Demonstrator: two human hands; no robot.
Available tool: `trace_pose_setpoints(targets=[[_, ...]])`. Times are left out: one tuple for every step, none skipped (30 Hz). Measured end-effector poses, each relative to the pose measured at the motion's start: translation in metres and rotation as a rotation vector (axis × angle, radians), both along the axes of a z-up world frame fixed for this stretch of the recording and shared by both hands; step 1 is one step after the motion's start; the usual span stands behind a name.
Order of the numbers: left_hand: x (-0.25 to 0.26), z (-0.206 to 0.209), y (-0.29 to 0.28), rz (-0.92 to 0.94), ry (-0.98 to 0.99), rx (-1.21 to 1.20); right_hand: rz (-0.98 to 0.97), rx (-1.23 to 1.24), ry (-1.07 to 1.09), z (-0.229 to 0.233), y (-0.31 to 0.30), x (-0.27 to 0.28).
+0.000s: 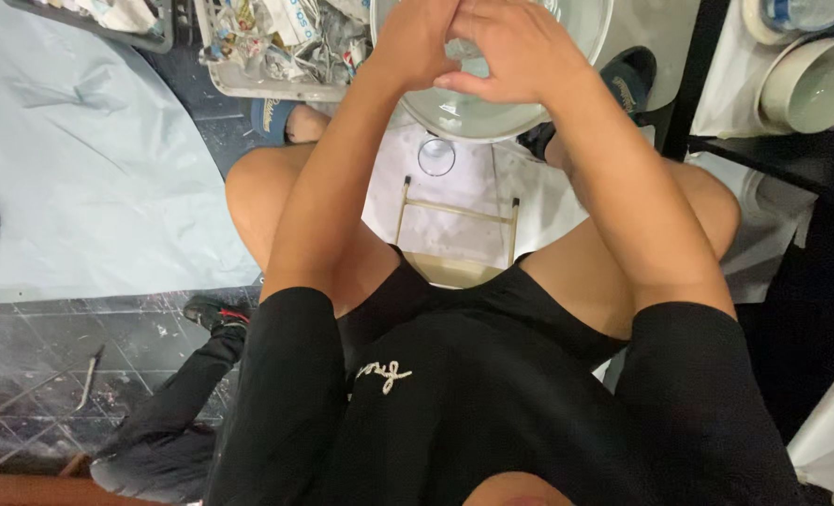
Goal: The person sits on a low stool and washes multiple ceramic items by hand in a bucket of water. They scrub and rinse a glass, a white bowl, a white mug, a small bowl, and a rectangular tray, then place each item on a nearby shelf.
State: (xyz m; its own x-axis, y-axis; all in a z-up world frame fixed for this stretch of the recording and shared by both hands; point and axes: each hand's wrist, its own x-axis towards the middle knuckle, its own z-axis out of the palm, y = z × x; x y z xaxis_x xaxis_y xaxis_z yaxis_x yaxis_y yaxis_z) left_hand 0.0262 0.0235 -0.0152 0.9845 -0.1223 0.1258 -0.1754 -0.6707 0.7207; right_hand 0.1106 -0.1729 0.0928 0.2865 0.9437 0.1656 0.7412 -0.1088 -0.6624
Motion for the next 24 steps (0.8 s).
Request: trace_pose_setpoints(targets=[[-0.003, -0.002, 0.0, -0.002, -0.025, -0.014, 0.032, 0.009, -0.016, 0.0, 0.0, -0.001], [-0.007, -0.003, 0.0, -0.003, -0.049, -0.028, 0.029, -0.008, 0.004, -0.001, 0.0, -0.003], [-0.006, -0.005, -0.002, 0.023, -0.064, 0.003, 0.026, -0.024, 0.02, -0.002, 0.0, -0.002], [-0.006, -0.006, -0.006, 0.051, -0.079, 0.034, 0.024, -0.04, 0.035, -0.004, 0.001, -0.002], [-0.007, -0.007, -0.009, 0.079, -0.09, 0.067, -0.008, -0.079, 0.118, -0.008, 0.002, -0.002], [-0.007, -0.008, -0.012, 0.112, -0.095, 0.056, -0.04, -0.118, 0.201, -0.011, 0.002, -0.003], [-0.006, -0.008, -0.015, 0.143, -0.103, 0.046, -0.074, -0.156, 0.283, -0.015, 0.004, -0.004], [-0.006, -0.007, -0.017, 0.174, -0.111, 0.037, -0.114, -0.2, 0.318, -0.018, 0.005, -0.005], [-0.007, -0.006, -0.018, 0.203, -0.104, 0.058, -0.155, -0.245, 0.352, -0.022, 0.005, -0.005], [-0.008, -0.005, -0.02, 0.233, -0.096, 0.08, -0.197, -0.29, 0.385, -0.025, 0.005, -0.005], [-0.009, -0.004, -0.021, 0.263, -0.088, 0.1, -0.215, -0.244, 0.537, -0.03, 0.005, -0.005], [-0.01, -0.004, -0.023, 0.281, -0.129, 0.122, -0.232, -0.197, 0.688, -0.035, 0.006, -0.006], [-0.01, -0.003, -0.024, 0.297, -0.17, 0.145, -0.25, -0.146, 0.841, -0.04, 0.007, -0.006], [-0.009, -0.004, -0.024, 0.314, -0.211, 0.168, -0.291, -0.163, 0.947, -0.046, 0.006, -0.006], [-0.009, -0.004, -0.025, 0.309, -0.187, 0.204, -0.332, -0.18, 1.053, -0.051, 0.007, -0.005], [-0.007, -0.005, -0.024, 0.303, -0.163, 0.24, -0.375, -0.197, 1.158, -0.057, 0.007, -0.004], [-0.005, -0.007, -0.024, 0.297, -0.139, 0.276, -0.334, -0.152, 1.273, -0.061, 0.006, -0.002], [-0.004, -0.009, -0.023, 0.292, -0.131, 0.314, -0.291, -0.105, 1.386, -0.065, 0.005, 0.001], [-0.002, -0.011, -0.021, 0.29, -0.121, 0.352, -0.245, -0.059, 1.499, -0.067, 0.005, 0.002], [-0.003, -0.013, -0.02, 0.287, -0.111, 0.39, -0.219, -0.028, 1.503, -0.068, 0.006, 0.002], [-0.003, -0.016, -0.018, 0.274, -0.137, 0.384, -0.194, 0.005, 1.502, -0.067, 0.006, 0.003], [-0.003, -0.018, -0.015, 0.262, -0.162, 0.377, -0.169, 0.037, 1.502, -0.064, 0.006, 0.004], [-0.002, -0.02, -0.013, 0.249, -0.188, 0.37, -0.21, -0.008, 1.402, -0.06, 0.006, 0.006], [-0.001, -0.022, -0.012, 0.266, -0.173, 0.386, -0.249, -0.052, 1.3, -0.053, 0.004, 0.007]])
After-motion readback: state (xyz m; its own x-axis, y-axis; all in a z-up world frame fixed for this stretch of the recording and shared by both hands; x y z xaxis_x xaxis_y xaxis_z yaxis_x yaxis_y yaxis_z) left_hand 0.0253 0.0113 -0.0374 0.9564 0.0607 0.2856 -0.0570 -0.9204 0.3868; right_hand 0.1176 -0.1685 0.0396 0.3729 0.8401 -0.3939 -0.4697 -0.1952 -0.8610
